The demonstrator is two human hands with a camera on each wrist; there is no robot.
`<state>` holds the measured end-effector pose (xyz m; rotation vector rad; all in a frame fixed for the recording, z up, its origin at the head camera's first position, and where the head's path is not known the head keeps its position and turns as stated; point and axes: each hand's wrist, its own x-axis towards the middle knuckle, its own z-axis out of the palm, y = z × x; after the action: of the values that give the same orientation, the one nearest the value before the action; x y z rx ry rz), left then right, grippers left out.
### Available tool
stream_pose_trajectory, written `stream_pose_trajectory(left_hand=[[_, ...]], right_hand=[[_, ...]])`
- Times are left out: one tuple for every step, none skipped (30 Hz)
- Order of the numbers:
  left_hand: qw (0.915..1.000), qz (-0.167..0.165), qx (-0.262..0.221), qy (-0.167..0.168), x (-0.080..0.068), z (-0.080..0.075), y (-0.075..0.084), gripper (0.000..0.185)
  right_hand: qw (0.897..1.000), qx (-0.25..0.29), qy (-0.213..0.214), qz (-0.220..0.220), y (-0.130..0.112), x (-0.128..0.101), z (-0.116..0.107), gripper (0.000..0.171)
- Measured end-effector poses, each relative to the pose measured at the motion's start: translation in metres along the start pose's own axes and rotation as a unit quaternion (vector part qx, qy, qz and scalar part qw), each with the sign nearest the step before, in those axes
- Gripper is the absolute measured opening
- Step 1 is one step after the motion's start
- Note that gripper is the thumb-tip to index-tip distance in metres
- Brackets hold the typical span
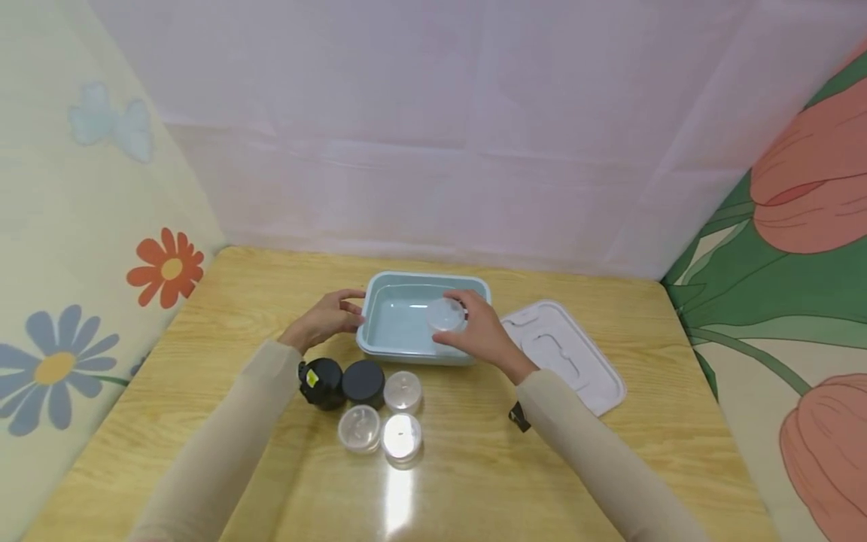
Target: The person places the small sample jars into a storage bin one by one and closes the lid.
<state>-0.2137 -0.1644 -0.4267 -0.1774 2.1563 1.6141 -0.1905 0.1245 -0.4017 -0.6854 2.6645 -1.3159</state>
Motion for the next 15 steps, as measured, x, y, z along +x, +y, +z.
stream_pose_trajectory(left_hand=[[1.0, 0.002, 0.0, -0.001, 0.0, 0.0, 0.0, 0.061], [1.0, 0.002, 0.001, -0.001, 0.0, 0.001, 0.001, 0.061], [1.0, 0.002, 0.001, -0.001, -0.001, 0.001, 0.001, 0.061], [1.0, 0.002, 0.001, 0.0, -0.001, 0.001, 0.001, 0.06], [1.0, 0.001, 0.001, 0.002, 0.0, 0.002, 0.001, 0.06], [1.0, 0.001, 0.001, 0.002, 0.0, 0.002, 0.001, 0.06], [1.0, 0.002, 0.002, 0.004, 0.0, 0.002, 0.001, 0.06], [1.0, 0.001, 0.002, 0.005, 0.0, 0.002, 0.001, 0.06], [1.0, 0.001, 0.002, 0.006, 0.0, 0.002, 0.001, 0.06], [1.0, 0.001, 0.002, 0.007, 0.0, 0.002, 0.001, 0.061], [1.0, 0.002, 0.002, 0.007, 0.0, 0.002, 0.001, 0.061], [1.0, 0.004, 0.003, 0.005, 0.001, 0.002, 0.001, 0.061], [1.0, 0.005, 0.004, 0.005, 0.001, 0.002, 0.001, 0.061], [1.0, 0.003, 0.003, 0.006, 0.0, 0.002, 0.001, 0.061], [1.0, 0.004, 0.004, 0.006, 0.0, 0.002, 0.001, 0.061]], right_hand=[[1.0, 0.001, -0.001, 0.0, 0.0, 0.001, 0.0, 0.071], [1.0, 0.002, -0.003, 0.003, 0.0, 0.002, 0.001, 0.071], [1.0, 0.003, -0.004, 0.004, 0.0, 0.003, 0.001, 0.071], [1.0, 0.004, -0.005, 0.005, 0.0, 0.003, 0.001, 0.071], [1.0, 0.004, -0.006, 0.006, 0.0, 0.005, 0.002, 0.071], [1.0, 0.002, -0.007, 0.008, 0.001, 0.006, 0.002, 0.071], [1.0, 0.002, -0.007, 0.009, 0.001, 0.007, 0.003, 0.071], [1.0, 0.0, -0.006, 0.01, 0.002, 0.009, 0.004, 0.071], [1.0, -0.001, -0.006, 0.011, 0.003, 0.011, 0.004, 0.071], [1.0, -0.002, -0.005, 0.011, 0.003, 0.012, 0.005, 0.071], [1.0, -0.002, -0.004, 0.012, 0.003, 0.014, 0.007, 0.071], [1.0, 0.0, -0.004, 0.012, 0.003, 0.016, 0.008, 0.071], [1.0, -0.001, -0.004, 0.01, 0.002, 0.018, 0.009, 0.071], [1.0, -0.001, -0.005, 0.011, 0.002, 0.02, 0.01, 0.071], [1.0, -0.001, -0.005, 0.01, 0.001, 0.021, 0.011, 0.071]])
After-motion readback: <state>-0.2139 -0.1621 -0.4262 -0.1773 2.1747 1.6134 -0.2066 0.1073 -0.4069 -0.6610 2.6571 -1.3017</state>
